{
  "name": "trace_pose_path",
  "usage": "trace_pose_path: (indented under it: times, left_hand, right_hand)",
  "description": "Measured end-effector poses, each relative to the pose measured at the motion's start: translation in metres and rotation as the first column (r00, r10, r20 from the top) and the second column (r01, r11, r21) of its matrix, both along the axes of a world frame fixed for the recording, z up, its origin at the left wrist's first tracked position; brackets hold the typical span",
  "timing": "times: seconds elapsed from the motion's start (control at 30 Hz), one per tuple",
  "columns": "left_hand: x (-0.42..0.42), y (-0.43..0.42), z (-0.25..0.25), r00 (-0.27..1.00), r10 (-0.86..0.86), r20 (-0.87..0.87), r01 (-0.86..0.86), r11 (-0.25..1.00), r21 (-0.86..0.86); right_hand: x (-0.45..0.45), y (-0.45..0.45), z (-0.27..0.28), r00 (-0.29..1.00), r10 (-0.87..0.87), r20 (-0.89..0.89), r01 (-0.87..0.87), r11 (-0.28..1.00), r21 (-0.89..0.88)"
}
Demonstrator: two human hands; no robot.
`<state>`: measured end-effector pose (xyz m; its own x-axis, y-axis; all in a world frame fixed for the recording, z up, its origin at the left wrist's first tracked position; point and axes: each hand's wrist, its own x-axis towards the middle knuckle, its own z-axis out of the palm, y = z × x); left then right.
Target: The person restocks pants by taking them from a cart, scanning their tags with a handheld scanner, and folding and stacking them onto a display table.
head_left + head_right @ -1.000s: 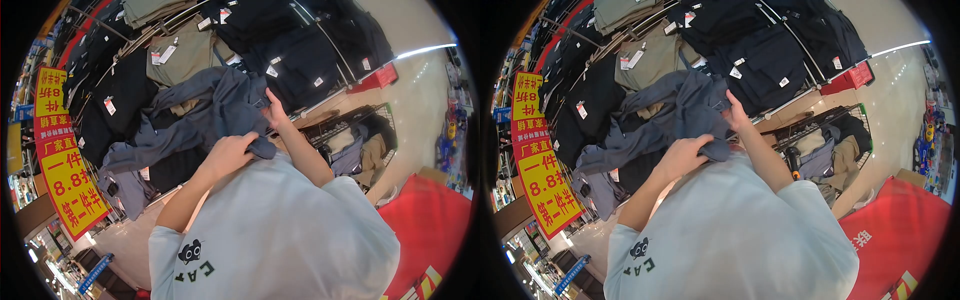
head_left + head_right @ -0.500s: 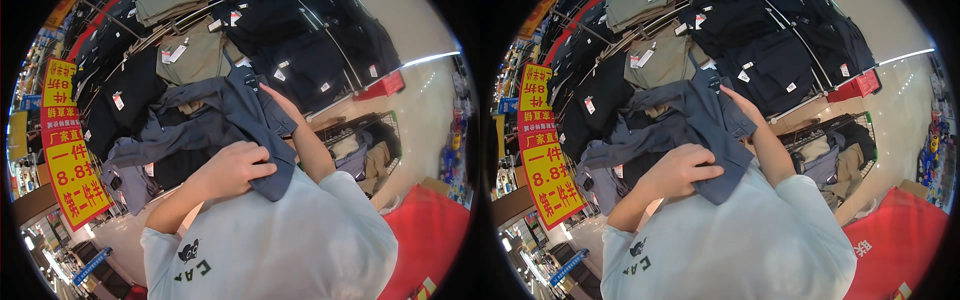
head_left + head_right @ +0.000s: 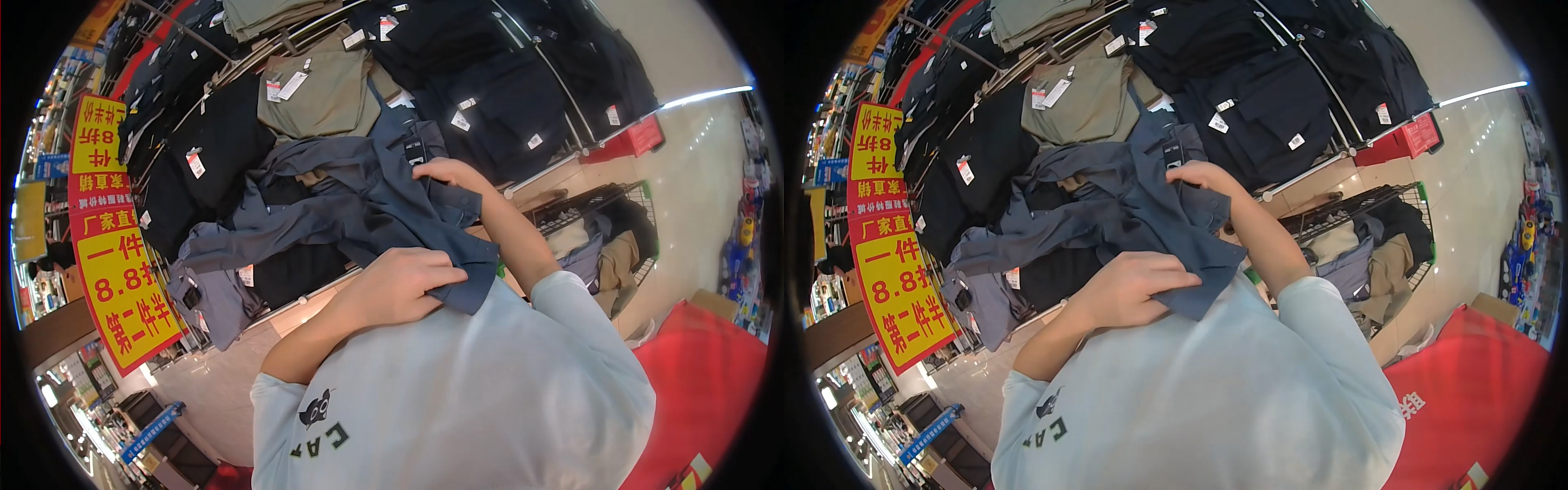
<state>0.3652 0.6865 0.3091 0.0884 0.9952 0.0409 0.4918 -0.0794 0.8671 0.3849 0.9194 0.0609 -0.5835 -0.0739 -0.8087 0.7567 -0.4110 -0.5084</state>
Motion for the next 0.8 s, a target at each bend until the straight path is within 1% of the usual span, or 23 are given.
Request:
trace_pose_path:
  times: [0.03, 0.07, 0.1, 0.17, 0.2, 0.23, 0.27, 0.3, 0.37, 0.43, 0.47, 0.5, 0.53, 0.57, 0.63, 0.67, 0.7, 0.77, 0.8]
  left_hand:
    - [-0.003, 0.001, 0.001, 1.0, 0.003, 0.001, -0.003, 1.0, 0.0]
    - [-0.009, 0.003, 0.002, 0.997, 0.044, 0.06, -0.041, 0.998, -0.043]
    - [-0.016, 0.004, 0.002, 0.989, 0.087, 0.116, -0.077, 0.993, -0.088]
    - [-0.036, 0.007, -0.013, 0.974, 0.164, 0.158, -0.158, 0.986, -0.051]
    - [-0.049, 0.012, -0.009, 0.963, 0.202, 0.177, -0.171, 0.97, -0.175]
    - [-0.063, 0.017, -0.005, 0.951, 0.242, 0.191, -0.18, 0.938, -0.295]
    - [-0.076, 0.024, -0.011, 0.953, 0.238, 0.189, -0.185, 0.947, -0.261]
    - [-0.088, 0.032, -0.018, 0.954, 0.233, 0.187, -0.189, 0.956, -0.226]
    - [-0.106, 0.051, -0.021, 0.975, 0.186, 0.125, -0.142, 0.945, -0.294]
    - [-0.11, 0.072, -0.021, 0.986, 0.168, 0.015, -0.159, 0.954, -0.255]
    - [-0.11, 0.08, -0.024, 0.986, 0.166, 0.013, -0.158, 0.955, -0.252]
    - [-0.109, 0.087, -0.028, 0.986, 0.168, -0.003, -0.167, 0.976, -0.143]
    - [-0.108, 0.094, -0.029, 0.985, 0.171, -0.017, -0.171, 0.985, -0.032]
    - [-0.107, 0.099, -0.024, 0.986, 0.166, -0.018, -0.167, 0.986, -0.028]
    - [-0.106, 0.109, -0.005, 0.978, 0.2, -0.063, -0.202, 0.979, -0.036]
    - [-0.106, 0.117, -0.004, 0.972, 0.209, -0.109, -0.211, 0.977, -0.008]
    - [-0.102, 0.124, -0.006, 0.971, 0.213, -0.11, -0.216, 0.976, -0.009]
    - [-0.091, 0.137, -0.017, 0.924, 0.377, -0.059, -0.367, 0.92, 0.135]
    - [-0.085, 0.14, -0.024, 0.898, 0.437, -0.044, -0.427, 0.892, 0.147]
  right_hand:
    - [-0.001, 0.0, -0.014, 0.996, 0.092, 0.018, -0.094, 0.983, 0.159]
    - [-0.003, 0.0, -0.014, 0.982, 0.181, 0.05, -0.187, 0.931, 0.312]
    - [-0.002, 0.002, -0.013, 0.981, 0.185, 0.05, -0.192, 0.93, 0.313]
    - [0.007, 0.007, -0.003, 0.992, -0.046, -0.119, 0.071, 0.974, 0.215]
    - [0.01, 0.007, 0.01, 0.956, -0.135, -0.262, 0.188, 0.964, 0.187]
    - [0.012, 0.007, 0.023, 0.891, -0.222, -0.397, 0.298, 0.944, 0.141]
    - [0.01, 0.007, 0.048, 0.846, -0.295, -0.444, 0.362, 0.929, 0.073]
    - [0.009, 0.009, 0.078, 0.791, -0.277, -0.545, 0.363, 0.93, 0.053]
    - [0.012, 0.013, 0.124, 0.773, -0.397, -0.495, 0.441, 0.897, -0.03]
    - [0.012, 0.017, 0.151, 0.763, -0.393, -0.514, 0.437, 0.899, -0.039]
    - [0.015, 0.014, 0.165, 0.74, -0.349, -0.576, 0.435, 0.9, 0.013]
    - [0.018, 0.012, 0.177, 0.714, -0.301, -0.632, 0.437, 0.897, 0.065]
    - [0.021, 0.011, 0.185, 0.704, -0.216, -0.677, 0.44, 0.88, 0.177]
    - [0.026, 0.009, 0.195, 0.702, -0.217, -0.678, 0.445, 0.878, 0.18]
    - [0.033, 0.007, 0.209, 0.65, -0.266, -0.712, 0.525, 0.835, 0.168]
    - [0.038, 0.013, 0.208, 0.651, -0.23, -0.724, 0.496, 0.85, 0.177]
    - [0.041, 0.01, 0.208, 0.651, -0.228, -0.724, 0.493, 0.853, 0.175]
    - [0.046, 0.002, 0.21, 0.526, -0.277, -0.804, 0.612, 0.78, 0.131]
    - [0.053, 0.005, 0.212, 0.715, 0.092, -0.693, 0.473, 0.666, 0.576]
